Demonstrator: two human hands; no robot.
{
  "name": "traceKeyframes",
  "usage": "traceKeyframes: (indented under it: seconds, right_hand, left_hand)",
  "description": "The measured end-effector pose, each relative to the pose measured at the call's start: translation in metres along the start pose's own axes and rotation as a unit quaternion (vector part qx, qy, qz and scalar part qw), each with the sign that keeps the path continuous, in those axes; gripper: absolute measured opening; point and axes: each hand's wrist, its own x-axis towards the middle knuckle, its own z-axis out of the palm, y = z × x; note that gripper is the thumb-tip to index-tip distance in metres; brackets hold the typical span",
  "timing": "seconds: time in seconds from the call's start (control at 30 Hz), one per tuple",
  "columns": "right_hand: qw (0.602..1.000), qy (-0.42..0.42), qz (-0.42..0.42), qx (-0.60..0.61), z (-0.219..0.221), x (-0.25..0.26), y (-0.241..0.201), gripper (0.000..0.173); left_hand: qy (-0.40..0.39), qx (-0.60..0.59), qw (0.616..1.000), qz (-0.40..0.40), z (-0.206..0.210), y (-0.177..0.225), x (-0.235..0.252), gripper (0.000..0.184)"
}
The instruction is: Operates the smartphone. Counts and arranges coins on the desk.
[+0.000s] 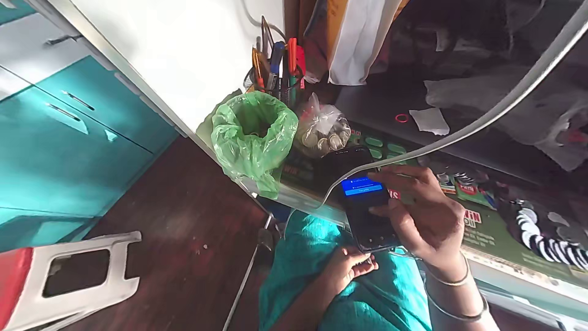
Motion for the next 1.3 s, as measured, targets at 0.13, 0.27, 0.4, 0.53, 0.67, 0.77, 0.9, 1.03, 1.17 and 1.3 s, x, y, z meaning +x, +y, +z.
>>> traceKeyframes:
  seconds: [0.13,0.27,0.4,0.53,0.67,0.77,0.9,1.03,1.17,1.3]
  right_hand:
    - [0.999,0.019,0.035,0.025,-0.001,0.0,-0.001,0.027]
    - [0.986,0.065,0.112,-0.108,0.003,0.004,0.001,0.034]
    - [0.967,0.065,0.119,-0.216,-0.001,0.003,-0.003,0.042]
    - [0.984,0.093,0.105,-0.113,-0.01,-0.012,-0.007,0.033]
    - [0.994,0.067,0.051,0.071,-0.021,-0.02,-0.009,0.019]
    - [0.997,0.016,0.01,0.074,-0.024,-0.02,-0.01,0.025]
    - [0.999,-0.002,-0.01,0.05,-0.02,-0.02,-0.004,0.021]
    - [0.996,0.051,-0.005,0.078,-0.023,-0.022,-0.006,0.023]
    - [0.995,0.056,-0.013,0.081,-0.022,-0.023,-0.006,0.026]
    - [0.994,0.06,-0.006,0.087,-0.021,-0.022,-0.006,0.023]
  left_hand:
    - [-0.005,-0.002,1.0,0.0,-0.001,0.0,0.002,0.017]
    - [-0.003,0.003,1.0,-0.004,-0.001,0.0,0.001,0.019]
    - [-0.005,0.008,1.0,-0.001,-0.001,0.001,0.001,0.019]
    - [0.011,0.009,1.0,-0.003,0.001,0.003,0.0,0.018]
    - [0.043,0.004,0.999,-0.013,0.004,0.004,0.004,0.019]
    - [0.059,0.004,0.998,-0.014,0.01,0.007,0.003,0.018]
    - [0.064,0.001,0.998,-0.006,0.012,0.007,0.002,0.015]
    - [0.064,0.01,0.998,-0.014,0.007,0.001,0.007,0.024]
    - [0.061,0.01,0.998,-0.008,0.005,0.001,0.006,0.023]
    - [0.057,0.013,0.998,-0.008,0.006,0.002,0.004,0.018]
